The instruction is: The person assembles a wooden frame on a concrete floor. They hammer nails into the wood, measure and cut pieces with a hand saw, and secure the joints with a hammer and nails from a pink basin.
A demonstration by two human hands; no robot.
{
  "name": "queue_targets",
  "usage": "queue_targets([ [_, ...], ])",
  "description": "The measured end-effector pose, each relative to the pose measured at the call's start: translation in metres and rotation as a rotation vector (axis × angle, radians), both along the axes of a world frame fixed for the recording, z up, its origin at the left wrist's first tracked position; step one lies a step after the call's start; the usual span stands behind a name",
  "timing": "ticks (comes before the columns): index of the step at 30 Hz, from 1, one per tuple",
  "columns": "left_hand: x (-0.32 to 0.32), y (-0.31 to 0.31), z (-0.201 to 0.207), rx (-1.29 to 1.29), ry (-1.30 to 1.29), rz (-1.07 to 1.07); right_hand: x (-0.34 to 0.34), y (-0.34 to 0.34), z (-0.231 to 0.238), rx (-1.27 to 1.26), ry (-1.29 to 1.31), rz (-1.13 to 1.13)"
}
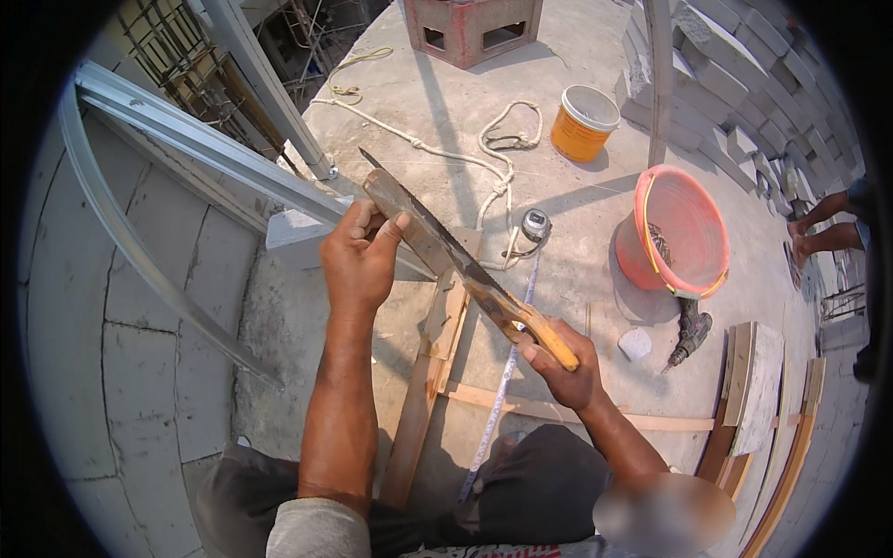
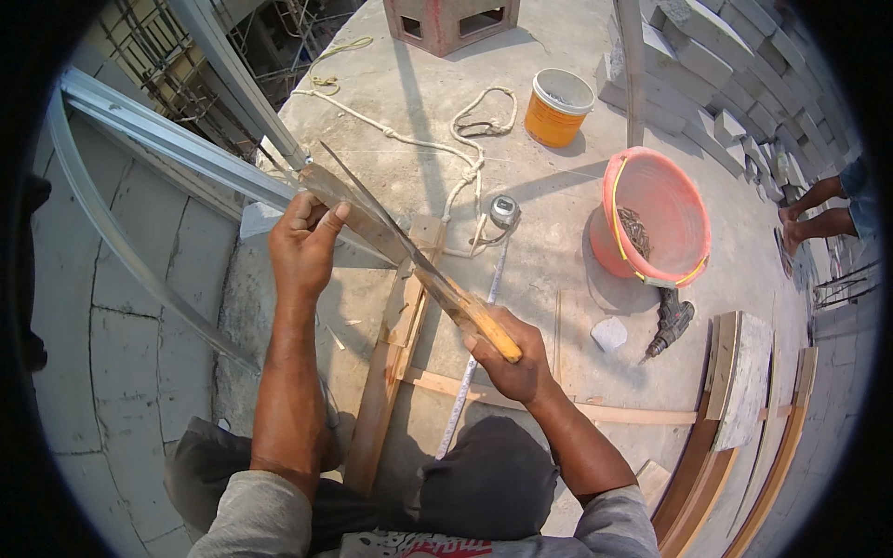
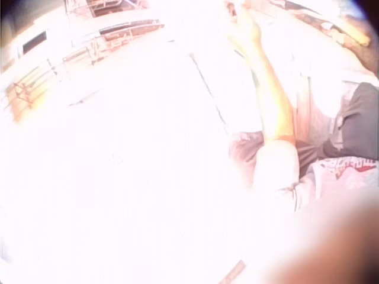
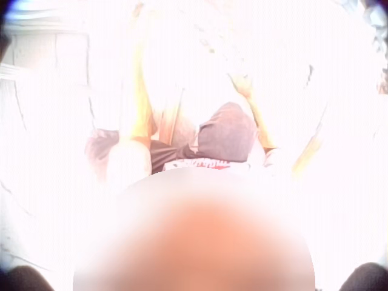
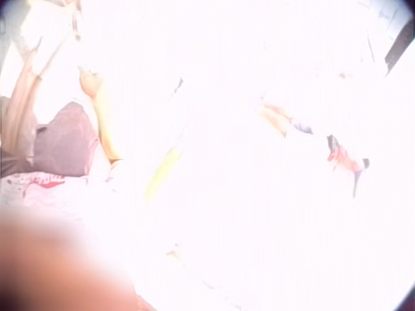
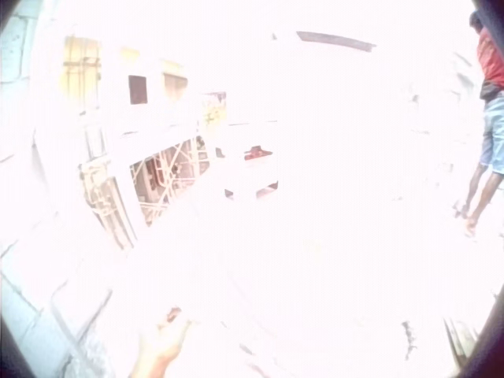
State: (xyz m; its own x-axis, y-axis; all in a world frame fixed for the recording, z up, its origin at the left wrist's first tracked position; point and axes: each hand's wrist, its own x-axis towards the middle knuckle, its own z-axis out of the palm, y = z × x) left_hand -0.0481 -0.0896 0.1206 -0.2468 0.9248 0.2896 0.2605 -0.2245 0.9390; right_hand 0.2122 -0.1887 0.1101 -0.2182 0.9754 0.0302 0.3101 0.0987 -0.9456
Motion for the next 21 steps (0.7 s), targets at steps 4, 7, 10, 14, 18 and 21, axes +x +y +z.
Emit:
queue_targets([
  [4, -0.004, 0.000, -0.004, 0.032, -0.053, 0.014, 0.005, 0.002, -0.035, 0.103, 0.081, 0.003],
  [7, -0.007, 0.004, -0.005, -0.047, 0.025, 0.027, 0.010, -0.001, -0.049, -0.059, 0.174, -0.038],
  [10, -0.002, 0.004, -0.004, 0.027, -0.010, 0.021, 0.007, -0.004, -0.049, -0.371, 0.674, -0.225],
  [14, 0.003, 0.000, 0.000, 0.058, 0.036, 0.021, 0.002, 0.000, -0.024, -0.338, 0.490, -0.238],
  [18, 0.003, -0.002, -0.001, 0.005, 0.071, 0.050, 0.015, 0.005, 0.015, 0.119, 0.638, -0.120],
  [21, -0.002, 0.001, -0.004, -0.006, 0.022, 0.054, 0.017, 0.003, 0.020, 0.406, 0.705, -0.175],
])
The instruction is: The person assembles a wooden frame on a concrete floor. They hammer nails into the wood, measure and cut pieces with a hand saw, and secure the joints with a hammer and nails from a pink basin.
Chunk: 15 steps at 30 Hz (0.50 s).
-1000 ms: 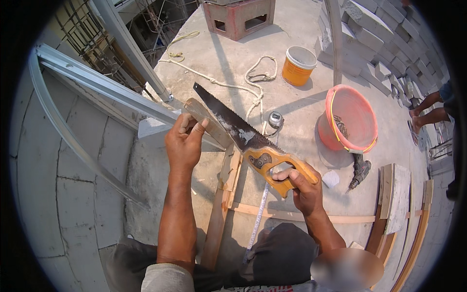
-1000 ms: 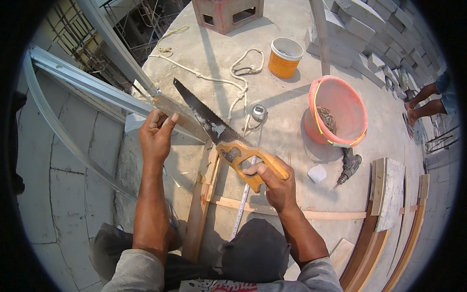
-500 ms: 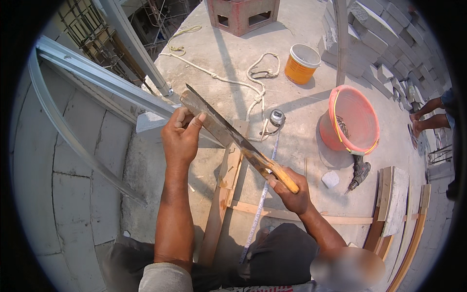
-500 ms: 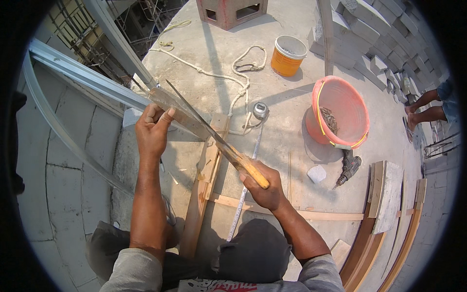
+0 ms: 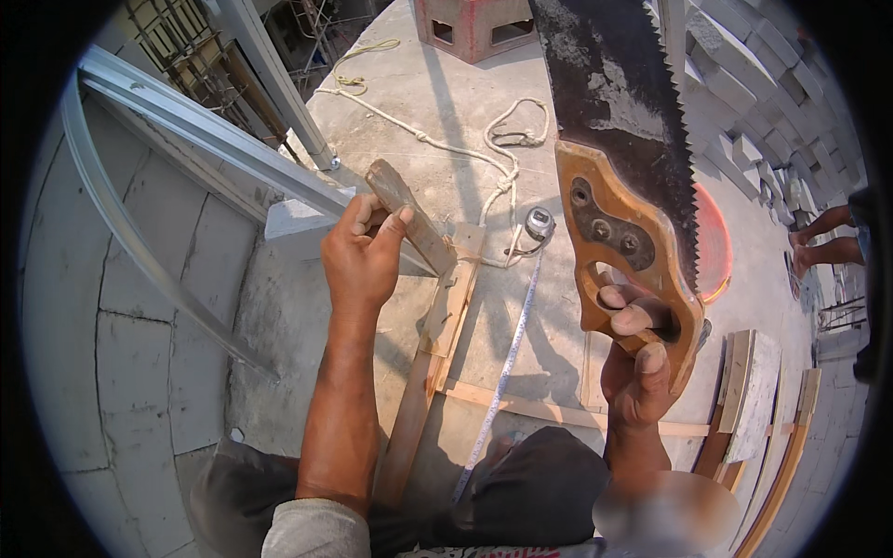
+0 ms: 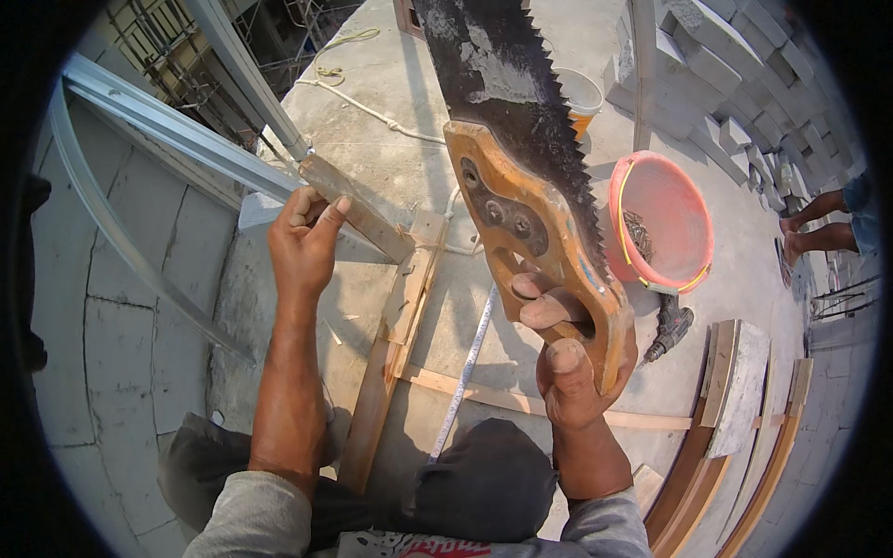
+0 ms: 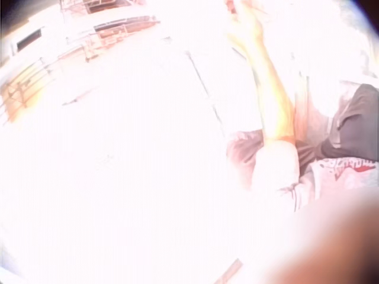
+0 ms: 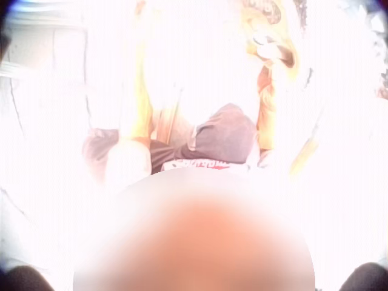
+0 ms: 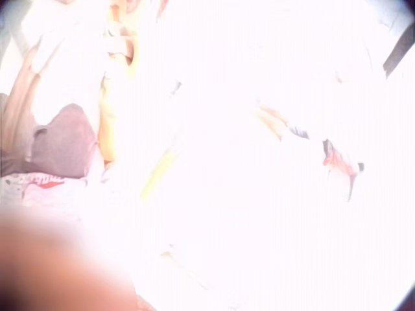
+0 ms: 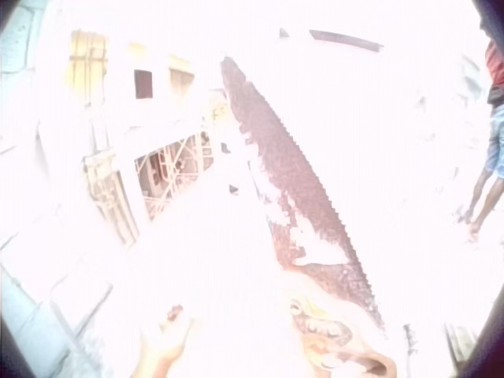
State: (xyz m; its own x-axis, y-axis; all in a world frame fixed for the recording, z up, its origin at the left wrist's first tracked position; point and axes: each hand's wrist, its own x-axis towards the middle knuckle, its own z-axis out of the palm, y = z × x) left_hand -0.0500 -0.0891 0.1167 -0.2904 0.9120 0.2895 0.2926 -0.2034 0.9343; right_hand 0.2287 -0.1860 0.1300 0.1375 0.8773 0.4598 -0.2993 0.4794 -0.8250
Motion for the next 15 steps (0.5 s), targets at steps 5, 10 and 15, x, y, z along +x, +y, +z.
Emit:
queue_targets([
  [5, -0.004, 0.002, 0.001, 0.022, -0.037, 0.000, -0.015, -0.007, -0.053, -0.344, -0.765, 0.127],
  [10, -0.003, -0.004, 0.000, 0.059, -0.122, -0.054, -0.005, -0.001, -0.072, -0.740, -0.402, 0.122],
  [15, -0.014, 0.002, -0.012, -0.020, -0.116, -0.055, 0.004, -0.008, -0.031, -0.432, -0.307, 0.046],
])
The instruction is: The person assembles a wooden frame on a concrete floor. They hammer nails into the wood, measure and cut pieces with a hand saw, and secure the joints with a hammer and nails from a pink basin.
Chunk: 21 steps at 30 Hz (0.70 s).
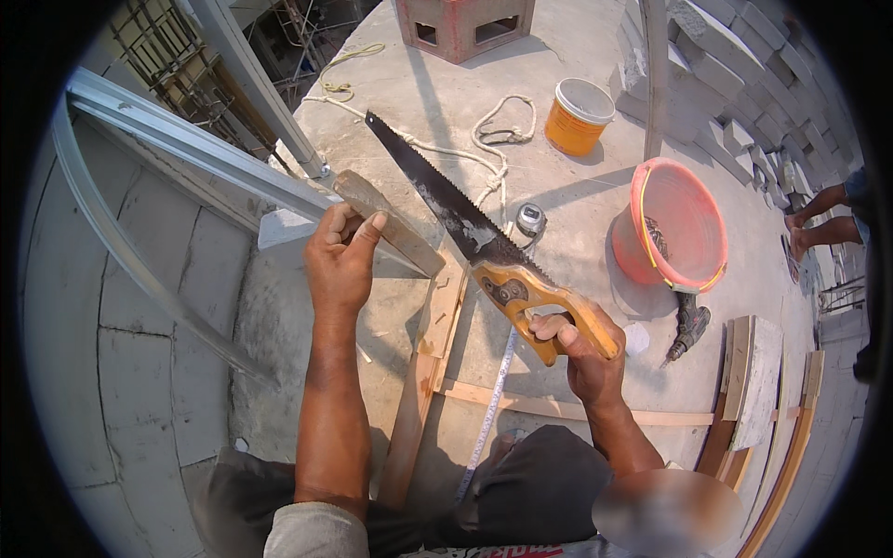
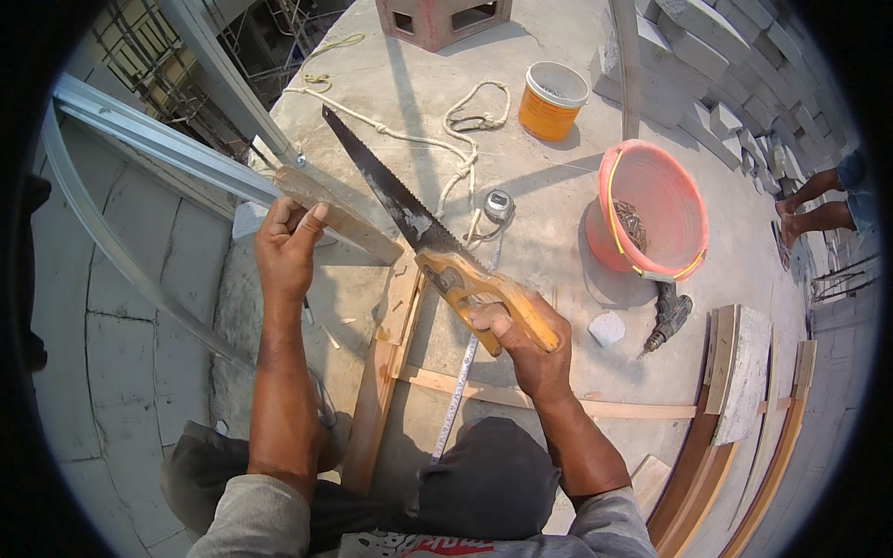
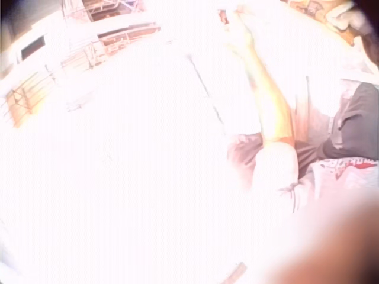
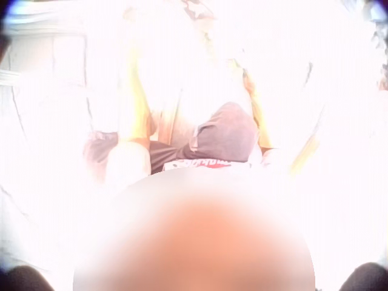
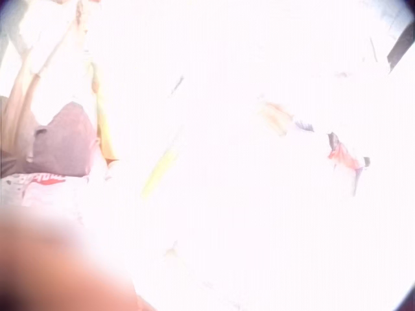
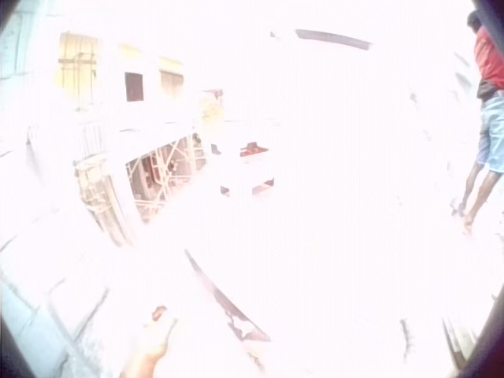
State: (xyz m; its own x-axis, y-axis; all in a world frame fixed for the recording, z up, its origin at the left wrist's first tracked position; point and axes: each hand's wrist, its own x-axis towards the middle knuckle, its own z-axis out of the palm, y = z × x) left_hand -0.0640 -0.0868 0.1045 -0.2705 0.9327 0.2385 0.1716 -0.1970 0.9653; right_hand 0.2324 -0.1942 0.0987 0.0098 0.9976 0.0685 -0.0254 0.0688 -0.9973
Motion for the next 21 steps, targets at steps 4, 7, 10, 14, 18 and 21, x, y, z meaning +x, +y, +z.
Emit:
queue_targets([
  [4, -0.002, -0.004, -0.002, -0.026, 0.031, 0.024, -0.006, -0.002, 0.004, 0.315, 0.065, -0.022],
  [7, 0.001, -0.007, 0.005, -0.008, 0.053, 0.020, -0.013, 0.005, -0.014, -0.095, -0.402, 0.285],
  [10, 0.010, -0.001, 0.009, 0.083, 0.016, -0.003, -0.007, 0.004, -0.020, -0.069, -0.198, 0.174],
  [14, 0.020, -0.010, 0.003, 0.079, 0.042, -0.047, 0.003, 0.002, -0.008, 0.119, 0.007, 0.053],
  [18, 0.016, -0.011, 0.000, 0.098, -0.024, -0.029, -0.006, -0.004, -0.005, 0.227, 0.051, 0.051],
  [21, 0.011, -0.010, -0.001, 0.076, 0.063, -0.016, -0.016, -0.005, -0.022, -0.120, -0.073, 0.138],
])
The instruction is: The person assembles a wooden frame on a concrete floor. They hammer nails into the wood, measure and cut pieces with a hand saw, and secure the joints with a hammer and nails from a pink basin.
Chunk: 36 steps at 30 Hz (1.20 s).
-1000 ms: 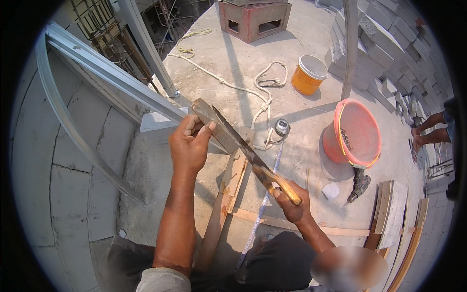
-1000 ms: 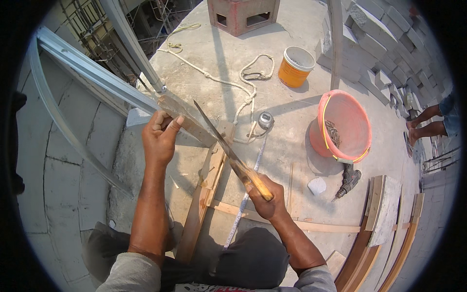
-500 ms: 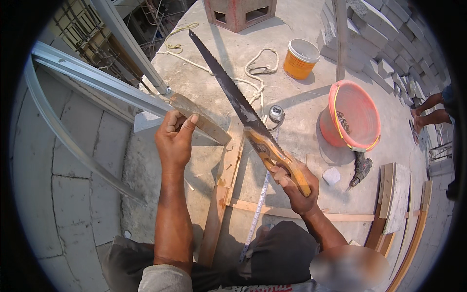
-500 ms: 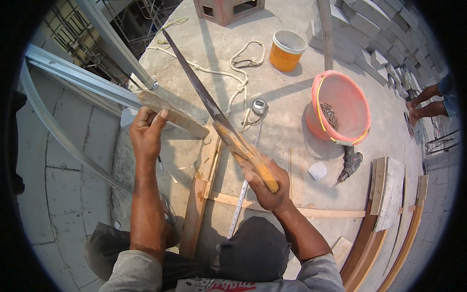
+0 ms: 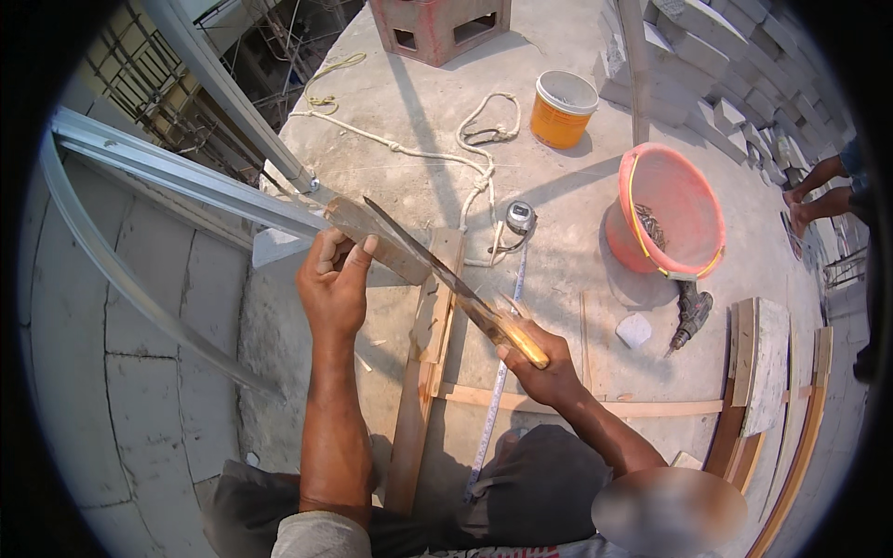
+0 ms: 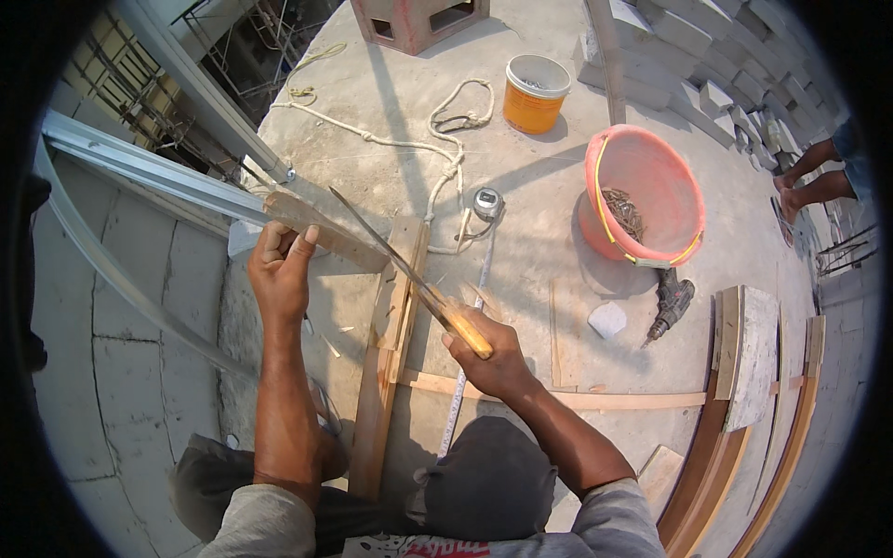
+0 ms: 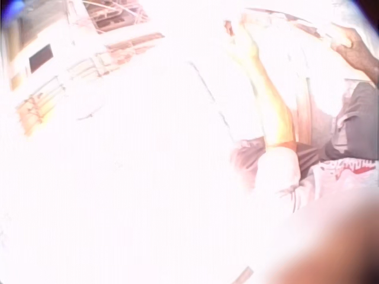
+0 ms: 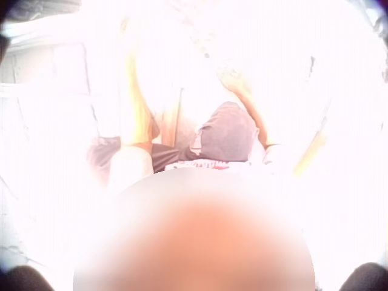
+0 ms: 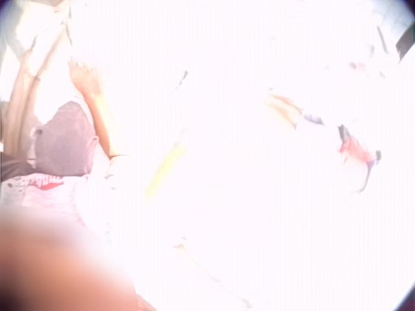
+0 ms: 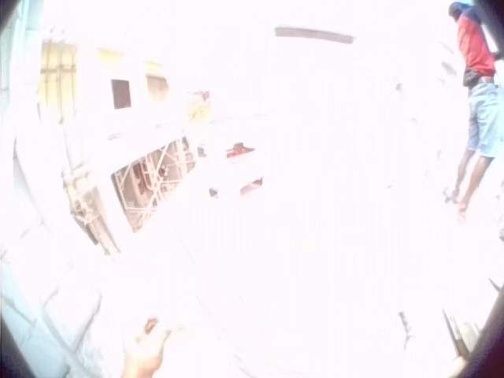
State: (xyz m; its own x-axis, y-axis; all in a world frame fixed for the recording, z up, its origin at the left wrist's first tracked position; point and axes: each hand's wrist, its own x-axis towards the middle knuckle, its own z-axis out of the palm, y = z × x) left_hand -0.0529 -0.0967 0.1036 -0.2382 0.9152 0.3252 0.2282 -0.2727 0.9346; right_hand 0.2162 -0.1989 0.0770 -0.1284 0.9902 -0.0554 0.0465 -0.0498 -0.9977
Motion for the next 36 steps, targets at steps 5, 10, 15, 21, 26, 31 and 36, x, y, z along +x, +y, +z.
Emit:
queue_targets([
  [5, -0.005, -0.006, 0.003, -0.062, -0.049, 0.019, 0.009, 0.005, -0.026, -0.174, 0.151, -0.064],
  [10, -0.006, 0.001, 0.008, 0.034, -0.184, 0.057, 0.020, 0.011, -0.018, -0.011, 0.355, -0.189],
  [15, 0.017, 0.021, -0.001, -0.070, -0.053, -0.027, 0.027, 0.012, 0.008, 0.214, 0.085, -0.216],
  [21, 0.027, 0.018, -0.001, 0.079, 0.068, -0.051, 0.022, 0.006, 0.000, 0.477, -0.090, -0.114],
  [26, 0.023, 0.019, -0.002, 0.075, -0.006, 0.002, 0.015, 0.002, -0.023, 0.065, -0.068, -0.239],
  [31, 0.014, 0.017, -0.007, 0.009, -0.082, -0.008, 0.024, 0.000, -0.011, 0.149, -0.025, -0.186],
  [36, 0.003, 0.003, -0.009, 0.010, -0.072, -0.086, 0.027, -0.005, -0.004, 0.305, -0.049, -0.089],
])
